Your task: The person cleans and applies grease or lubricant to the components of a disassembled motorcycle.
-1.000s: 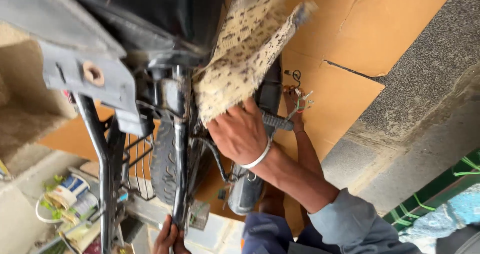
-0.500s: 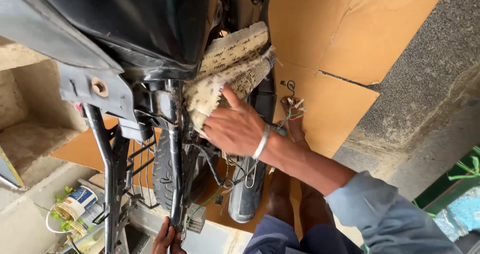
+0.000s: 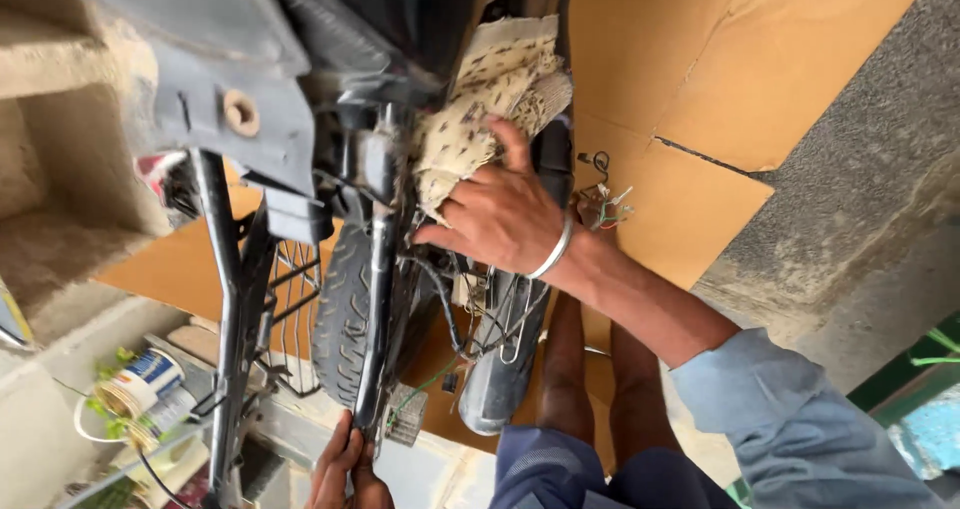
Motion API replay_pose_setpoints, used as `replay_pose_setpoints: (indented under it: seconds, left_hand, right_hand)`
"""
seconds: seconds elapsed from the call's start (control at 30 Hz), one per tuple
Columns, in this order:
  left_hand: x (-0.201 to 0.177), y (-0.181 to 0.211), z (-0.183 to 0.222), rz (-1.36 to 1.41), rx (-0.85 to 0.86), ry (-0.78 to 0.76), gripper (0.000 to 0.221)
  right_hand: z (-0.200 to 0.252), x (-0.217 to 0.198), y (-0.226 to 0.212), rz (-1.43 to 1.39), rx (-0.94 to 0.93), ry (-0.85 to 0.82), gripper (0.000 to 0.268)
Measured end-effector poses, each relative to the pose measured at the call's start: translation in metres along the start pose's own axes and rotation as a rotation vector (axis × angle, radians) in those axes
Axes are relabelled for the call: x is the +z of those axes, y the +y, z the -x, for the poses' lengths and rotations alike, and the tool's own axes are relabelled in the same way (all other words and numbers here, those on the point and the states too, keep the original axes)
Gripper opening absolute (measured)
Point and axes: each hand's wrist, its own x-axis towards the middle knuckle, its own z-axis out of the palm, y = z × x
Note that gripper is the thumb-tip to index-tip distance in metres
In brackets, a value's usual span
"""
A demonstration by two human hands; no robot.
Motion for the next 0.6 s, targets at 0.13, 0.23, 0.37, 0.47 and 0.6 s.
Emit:
replay_pose_setpoints:
  seconds: [0.13, 0.23, 0.37, 0.47, 0.6]
  left_hand:
    - [-0.002, -0.017, 0.005, -0.020, 0.035, -0.052, 0.017]
    - [-0.005, -0.013, 0.003, -0.061, 0.018, -0.070, 0.017]
    - [-0.016, 0.022, -0.013, -0.151, -0.043, -0.126, 0.012]
    - [-0.018, 0.026, -0.010, -0.205, -0.054, -0.162, 0.010]
    - [-0.010, 0.085, -0.024, -0.196, 0.133, -0.050, 0.027]
  right_hand:
    - [0.000, -0.015, 0.009, -0.269, 0.029, -0.014, 0.018]
    - [0.007, -0.023, 0.028, -0.210, -0.092, -0.131, 0.026]
    - [0.020, -0.053, 0.058, 0.011, -0.297, -0.069, 0.005]
    - [0.040, -0.070, 0.061, 0.167, -0.161, -0.110, 0.019]
    - [0.102, -0.084, 0.030, -1.443, 0.949, 0.459, 0.030]
